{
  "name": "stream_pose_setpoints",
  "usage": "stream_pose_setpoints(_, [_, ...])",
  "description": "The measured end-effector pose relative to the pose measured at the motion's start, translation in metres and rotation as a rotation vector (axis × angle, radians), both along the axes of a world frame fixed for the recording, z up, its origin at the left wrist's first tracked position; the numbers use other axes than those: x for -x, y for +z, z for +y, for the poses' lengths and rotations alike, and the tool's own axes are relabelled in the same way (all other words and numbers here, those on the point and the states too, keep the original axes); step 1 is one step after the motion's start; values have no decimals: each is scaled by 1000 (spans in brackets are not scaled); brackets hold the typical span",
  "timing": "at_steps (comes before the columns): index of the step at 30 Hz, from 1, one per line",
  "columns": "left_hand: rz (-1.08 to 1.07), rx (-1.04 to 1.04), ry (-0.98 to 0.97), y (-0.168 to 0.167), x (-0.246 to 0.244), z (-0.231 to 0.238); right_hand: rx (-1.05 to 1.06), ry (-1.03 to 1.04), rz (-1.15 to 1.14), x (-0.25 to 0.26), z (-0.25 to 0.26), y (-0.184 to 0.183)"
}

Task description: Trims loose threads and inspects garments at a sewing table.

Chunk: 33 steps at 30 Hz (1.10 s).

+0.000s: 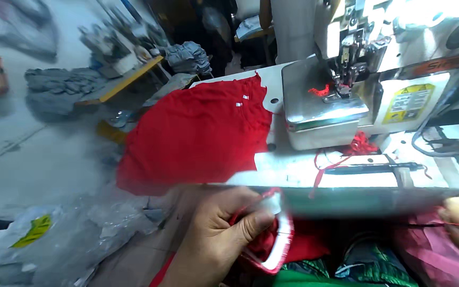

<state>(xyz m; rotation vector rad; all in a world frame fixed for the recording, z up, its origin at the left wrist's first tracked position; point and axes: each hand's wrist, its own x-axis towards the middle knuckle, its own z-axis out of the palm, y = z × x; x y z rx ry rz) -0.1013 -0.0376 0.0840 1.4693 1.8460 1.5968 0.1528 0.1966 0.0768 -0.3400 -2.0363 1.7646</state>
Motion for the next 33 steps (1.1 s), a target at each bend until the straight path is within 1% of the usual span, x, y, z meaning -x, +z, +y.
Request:
stream_pose_setpoints(1, [2,-10,-53,4,-1,4,-91,10,28,8,-3,-3])
stream_pose_setpoints(4, [35,-6,-181,12,-1,9,-278,-72,112,27,-6,-7])
stream_pose_setpoints(7, [30,0,-279,11,-4,11,-384,-95,215,50,-19,-12])
stream_pose_setpoints(9, [22,2,-314,9,-7,14,-369,-63,272,69,-32,-25])
stream_pose_setpoints(12, [28,1,-315,11,-8,15,-168,78,224,88,-47,-39])
stream_pose_setpoints(14, [48,-1,-254,13,-6,13,-82,176,222,92,-50,-43])
stream_pose_setpoints(16, [198,15,-123,13,-3,11,-111,211,256,89,-48,-44])
stream_pose_setpoints(18, [428,52,25,9,0,11,-236,153,284,84,-42,-40])
stream_pose_setpoints(20, [578,79,83,2,-2,14,-498,81,316,79,-36,-28])
stream_pose_setpoints(22, [643,43,38,-6,-16,23,-770,43,350,74,-44,-11])
stream_pose_setpoints(24, [688,-51,-12,-7,-25,24,-902,81,378,65,-55,1])
stream_pose_setpoints(25, [696,-55,35,-2,-20,14,-950,70,341,55,-50,4])
stream_pose_setpoints(26, [690,-16,107,6,-4,-1,-1000,4,255,43,-35,3])
stream_pose_setpoints(27, [701,21,189,13,12,-13,-1020,-69,185,34,-13,-4])
stream_pose_setpoints(28, [706,34,258,12,19,-16,-1016,-122,152,32,0,-10])
stream_pose_setpoints(30, [645,35,301,-4,13,-7,-956,-127,153,38,-6,-21])
stream_pose_setpoints(31, [580,43,267,-9,6,0,-892,-111,169,43,-16,-26])
stream_pose_setpoints(33, [440,73,126,-14,-8,11,-727,-85,196,53,-31,-35])
